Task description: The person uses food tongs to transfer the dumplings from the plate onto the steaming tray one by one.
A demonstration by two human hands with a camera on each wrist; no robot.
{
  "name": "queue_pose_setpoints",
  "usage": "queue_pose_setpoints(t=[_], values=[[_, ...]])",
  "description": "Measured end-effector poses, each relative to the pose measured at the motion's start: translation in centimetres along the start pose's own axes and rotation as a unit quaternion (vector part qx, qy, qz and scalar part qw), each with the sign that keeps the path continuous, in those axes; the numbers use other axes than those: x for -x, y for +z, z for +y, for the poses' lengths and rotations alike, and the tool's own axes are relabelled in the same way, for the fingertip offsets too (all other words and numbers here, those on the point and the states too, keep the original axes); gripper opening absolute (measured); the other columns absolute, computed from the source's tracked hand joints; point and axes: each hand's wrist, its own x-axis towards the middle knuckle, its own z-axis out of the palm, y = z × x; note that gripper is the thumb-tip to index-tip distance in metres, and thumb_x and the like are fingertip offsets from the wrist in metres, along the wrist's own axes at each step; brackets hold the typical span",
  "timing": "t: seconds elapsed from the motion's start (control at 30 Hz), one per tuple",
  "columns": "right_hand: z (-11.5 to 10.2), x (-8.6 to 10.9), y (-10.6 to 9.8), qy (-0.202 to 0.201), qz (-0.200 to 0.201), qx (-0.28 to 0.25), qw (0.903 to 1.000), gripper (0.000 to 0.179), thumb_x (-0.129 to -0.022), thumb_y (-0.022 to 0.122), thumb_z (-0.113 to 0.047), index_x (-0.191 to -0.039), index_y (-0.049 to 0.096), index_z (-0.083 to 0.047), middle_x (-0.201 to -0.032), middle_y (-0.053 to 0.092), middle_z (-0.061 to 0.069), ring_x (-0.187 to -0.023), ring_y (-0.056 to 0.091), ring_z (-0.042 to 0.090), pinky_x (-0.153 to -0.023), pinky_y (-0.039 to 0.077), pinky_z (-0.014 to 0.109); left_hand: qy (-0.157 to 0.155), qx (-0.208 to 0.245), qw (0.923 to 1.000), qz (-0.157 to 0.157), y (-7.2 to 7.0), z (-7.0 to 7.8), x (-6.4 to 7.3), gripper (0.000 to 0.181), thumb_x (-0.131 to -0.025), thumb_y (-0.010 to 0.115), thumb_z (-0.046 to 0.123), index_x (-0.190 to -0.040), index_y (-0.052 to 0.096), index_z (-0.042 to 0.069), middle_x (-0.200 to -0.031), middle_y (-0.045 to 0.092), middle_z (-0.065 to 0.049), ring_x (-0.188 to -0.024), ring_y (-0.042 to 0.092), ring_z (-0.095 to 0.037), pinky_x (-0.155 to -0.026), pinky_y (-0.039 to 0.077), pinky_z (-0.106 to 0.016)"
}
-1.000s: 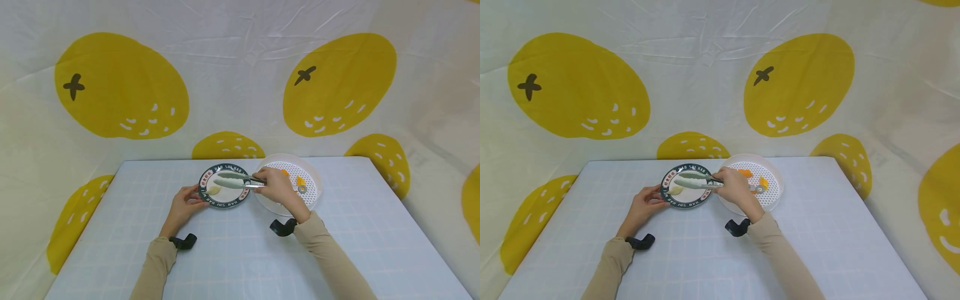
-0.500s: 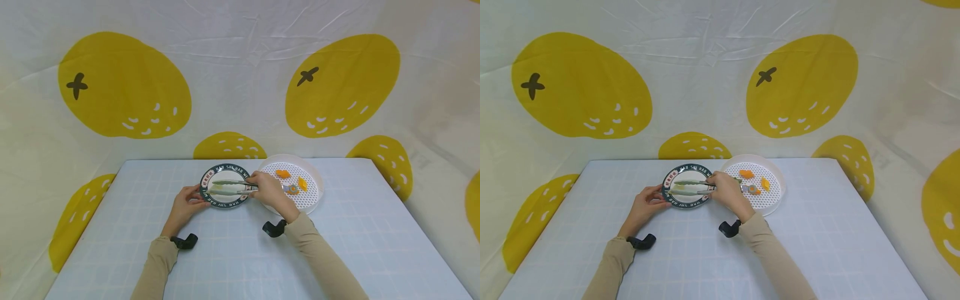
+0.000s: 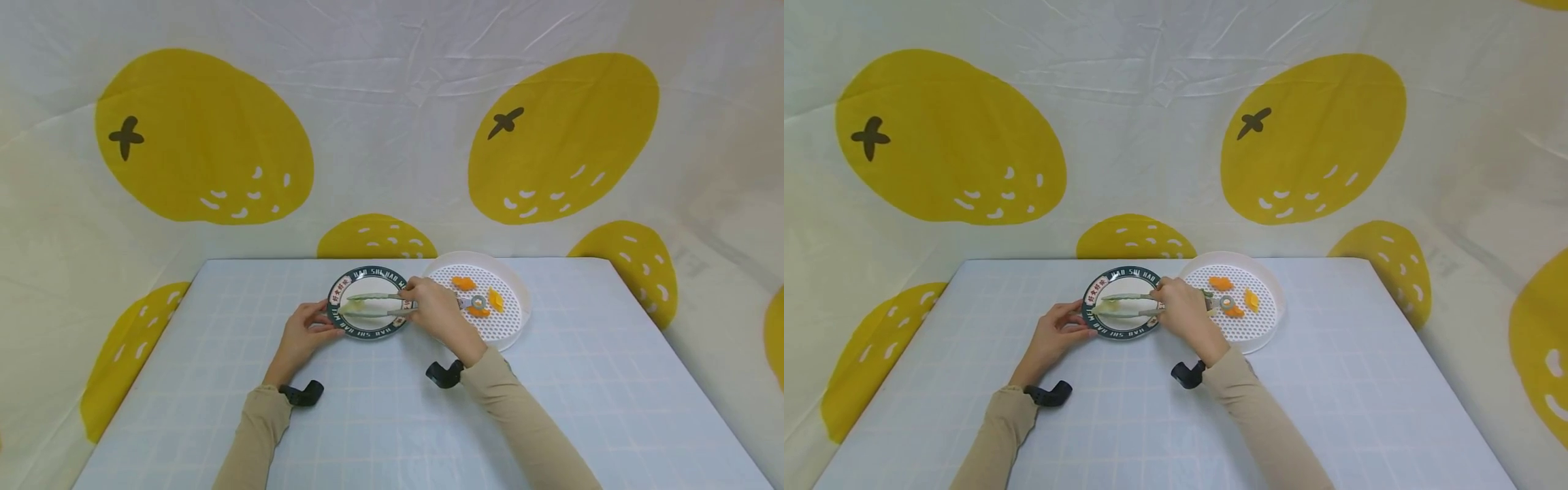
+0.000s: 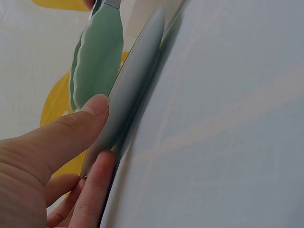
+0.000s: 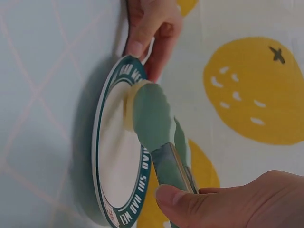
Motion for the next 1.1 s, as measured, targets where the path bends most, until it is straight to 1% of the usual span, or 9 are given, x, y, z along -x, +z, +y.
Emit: queue_pose_setpoints(t=[0.13,0.27,0.4,0.47,0.6,0.73,0.8,0.93,1.1], values=[[0.0,0.1,0.2,-0.012,0.02,0.011,0.9997,0.031,-0.079,0.081,-0.005,-0.108,0.079,-0.016,-0.103,0.068,0.002,-0.088,0.061,0.022,-0.061,0.054,0.033,-0.003,-0.007,1.0,-0.002,0.1,0.2,0.0,0.083,-0.073,0.09,0.014,-0.145,0.049,0.004,-0.125,0.049,-0.012,-0.106,0.06,-0.028,-0.088,0.058,-0.023],[0.3,0.3,0.4,-0.018,0.039,0.001,0.9991,0.031,-0.076,0.08,-0.002,-0.104,0.08,-0.017,-0.1,0.069,-0.001,-0.085,0.063,0.021,-0.057,0.053,0.034,-0.007,-0.013,0.9999,0.0,0.0,0.2,0.0,0.083,-0.073,0.09,0.013,-0.145,0.049,0.004,-0.125,0.05,-0.012,-0.106,0.06,-0.028,-0.088,0.058,-0.022],[0.5,0.4,0.4,-0.021,0.048,-0.01,0.9986,0.032,-0.076,0.079,-0.002,-0.103,0.08,-0.018,-0.1,0.07,-0.002,-0.086,0.065,0.02,-0.058,0.053,0.034,-0.01,-0.01,0.9999,0.002,0.0,0.2,0.1,0.083,-0.073,0.09,0.012,-0.145,0.049,0.005,-0.126,0.05,-0.011,-0.106,0.06,-0.028,-0.088,0.058,-0.022],[0.5,0.5,0.1,-0.016,0.047,-0.012,0.9987,0.031,-0.076,0.079,-0.004,-0.104,0.08,-0.018,-0.1,0.07,-0.003,-0.085,0.064,0.019,-0.06,0.053,0.033,-0.01,-0.009,0.9999,0.002,0.1,0.2,0.1,0.083,-0.072,0.09,0.012,-0.145,0.049,0.005,-0.126,0.05,-0.011,-0.106,0.06,-0.028,-0.088,0.058,-0.022],[0.6,0.8,-0.7,0.001,0.04,-0.012,0.9991,0.03,-0.078,0.08,-0.006,-0.105,0.08,-0.019,-0.1,0.069,-0.004,-0.084,0.063,0.018,-0.06,0.051,0.031,-0.011,-0.01,0.9999,0.001,0.1,0.3,0.1,0.083,-0.073,0.09,0.014,-0.145,0.049,0.005,-0.126,0.049,-0.011,-0.106,0.06,-0.027,-0.088,0.058,-0.022],[0.9,1.4,-1.7,0.012,0.041,-0.017,0.9989,0.029,-0.078,0.081,-0.007,-0.105,0.08,-0.018,-0.099,0.069,-0.005,-0.082,0.062,0.017,-0.054,0.048,0.027,-0.01,-0.009,0.9999,-0.001,0.2,0.3,0.1,0.083,-0.073,0.09,0.014,-0.144,0.049,0.004,-0.126,0.049,-0.012,-0.107,0.059,-0.028,-0.088,0.058,-0.023],[1.2,1.7,-2.3,0.013,0.049,-0.02,0.9985,0.029,-0.078,0.081,-0.008,-0.105,0.08,-0.018,-0.099,0.069,-0.005,-0.082,0.063,0.018,-0.053,0.047,0.027,-0.01,-0.014,0.9999,0.001,0.2,0.3,0.1,0.083,-0.073,0.09,0.015,-0.145,0.049,0.005,-0.126,0.049,-0.012,-0.107,0.059,-0.027,-0.088,0.058,-0.022],[2.2,2.7,-3.7,0.013,0.078,-0.017,0.9968,0.031,-0.075,0.082,-0.007,-0.104,0.08,-0.017,-0.097,0.071,-0.006,-0.08,0.064,0.019,-0.05,0.047,0.03,-0.011,-0.02,0.9997,0.004,0.2,0.3,0.1,0.083,-0.073,0.09,0.016,-0.145,0.049,0.006,-0.126,0.05,-0.012,-0.107,0.059,-0.027,-0.088,0.058,-0.022],[3.7,4.4,-5.7,0.035,0.096,-0.023,0.9945,0.033,-0.075,0.084,-0.008,-0.107,0.079,-0.014,-0.097,0.072,-0.004,-0.074,0.061,0.018,-0.048,0.043,0.03,-0.014,-0.021,0.9997,0.004,0.3,0.3,0.1,0.083,-0.073,0.09,0.017,-0.145,0.049,0.006,-0.127,0.049,-0.013,-0.107,0.059,-0.027,-0.088,0.057,-0.021]])
